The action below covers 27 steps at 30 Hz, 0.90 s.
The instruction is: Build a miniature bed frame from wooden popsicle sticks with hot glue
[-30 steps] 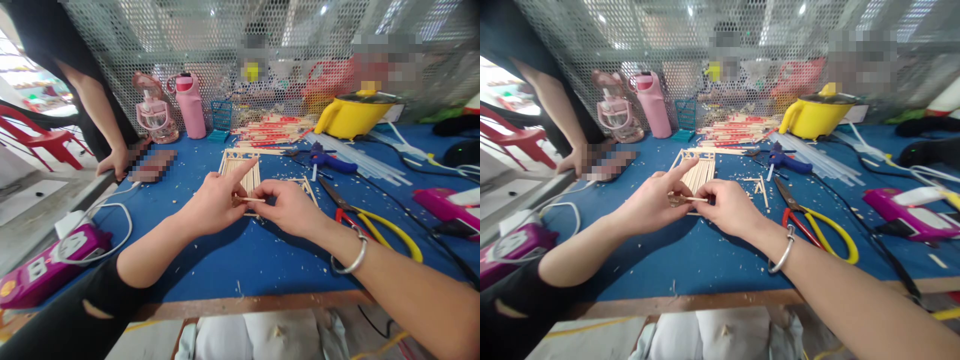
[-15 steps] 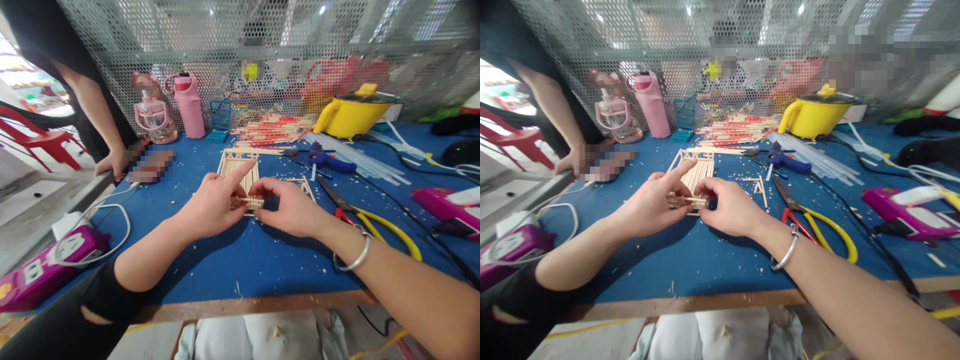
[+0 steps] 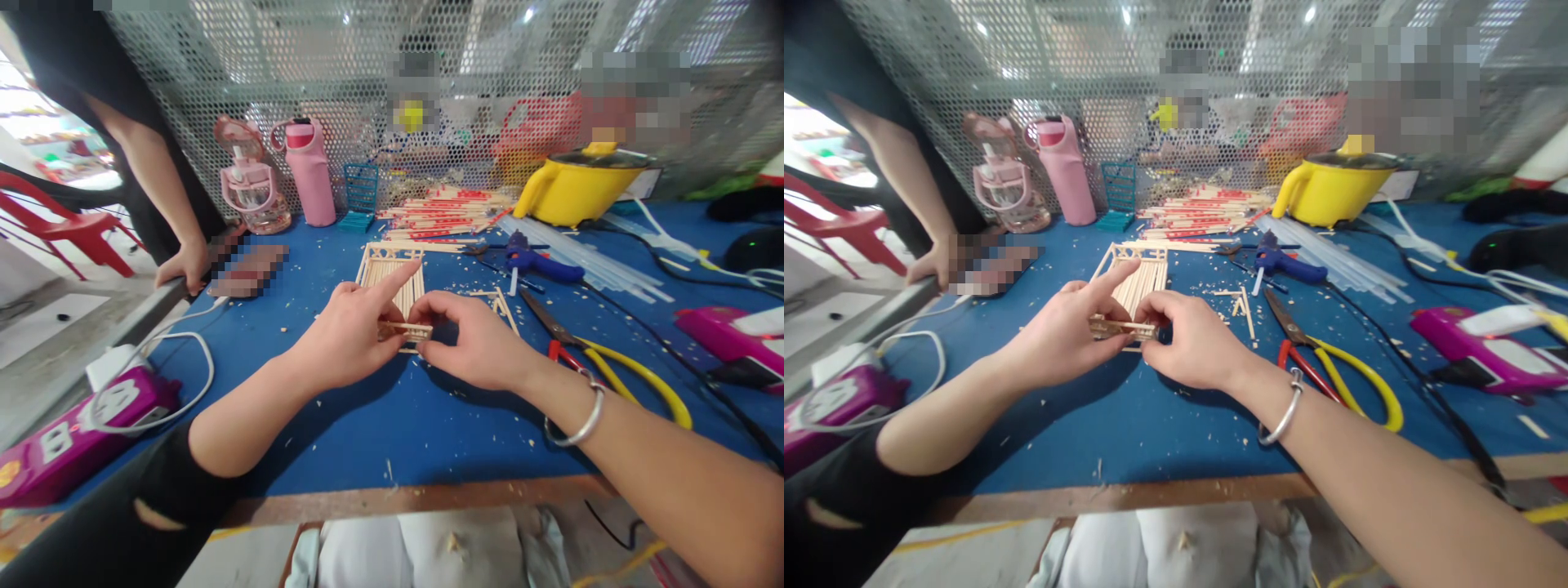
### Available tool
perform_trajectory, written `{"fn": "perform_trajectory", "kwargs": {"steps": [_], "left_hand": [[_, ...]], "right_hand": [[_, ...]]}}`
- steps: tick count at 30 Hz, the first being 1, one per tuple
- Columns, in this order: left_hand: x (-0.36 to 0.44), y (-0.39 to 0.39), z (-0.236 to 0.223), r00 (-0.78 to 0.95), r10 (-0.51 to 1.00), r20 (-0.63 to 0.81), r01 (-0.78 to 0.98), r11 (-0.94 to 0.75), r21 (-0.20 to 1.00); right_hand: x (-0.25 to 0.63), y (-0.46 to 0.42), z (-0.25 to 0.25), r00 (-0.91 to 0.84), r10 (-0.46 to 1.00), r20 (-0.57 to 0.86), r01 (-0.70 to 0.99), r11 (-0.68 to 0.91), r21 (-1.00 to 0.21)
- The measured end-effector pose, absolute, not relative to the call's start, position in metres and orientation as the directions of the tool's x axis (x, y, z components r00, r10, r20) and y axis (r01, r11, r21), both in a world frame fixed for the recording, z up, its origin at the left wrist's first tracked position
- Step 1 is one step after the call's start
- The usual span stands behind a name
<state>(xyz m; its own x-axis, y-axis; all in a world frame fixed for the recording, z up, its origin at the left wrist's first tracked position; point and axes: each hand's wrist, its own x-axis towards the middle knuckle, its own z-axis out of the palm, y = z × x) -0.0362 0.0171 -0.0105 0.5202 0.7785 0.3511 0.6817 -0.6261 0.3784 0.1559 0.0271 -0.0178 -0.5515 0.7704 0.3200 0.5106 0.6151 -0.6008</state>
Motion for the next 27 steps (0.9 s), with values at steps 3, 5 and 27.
{"fn": "perform_trajectory", "kwargs": {"steps": [3, 5, 27], "left_hand": [[-0.0355, 0.0176, -0.0088, 0.526, 0.777, 0.345, 0.669, -0.629, 0.397], [-0.0348, 0.018, -0.0081, 0.53, 0.776, 0.342, 0.663, -0.631, 0.402], [-0.0418, 0.0191, -0.0111, 0.568, 0.734, 0.373, 0.649, -0.678, 0.346]], "right_hand": [[0.155, 0.0258, -0.0174, -0.557, 0.76, 0.334, 0.501, 0.629, -0.595], [0.154, 0.0248, -0.0174, -0.552, 0.758, 0.347, 0.5, 0.634, -0.59], [0.1556, 0.0278, -0.0176, -0.466, 0.831, 0.305, 0.38, 0.499, -0.779]]}}
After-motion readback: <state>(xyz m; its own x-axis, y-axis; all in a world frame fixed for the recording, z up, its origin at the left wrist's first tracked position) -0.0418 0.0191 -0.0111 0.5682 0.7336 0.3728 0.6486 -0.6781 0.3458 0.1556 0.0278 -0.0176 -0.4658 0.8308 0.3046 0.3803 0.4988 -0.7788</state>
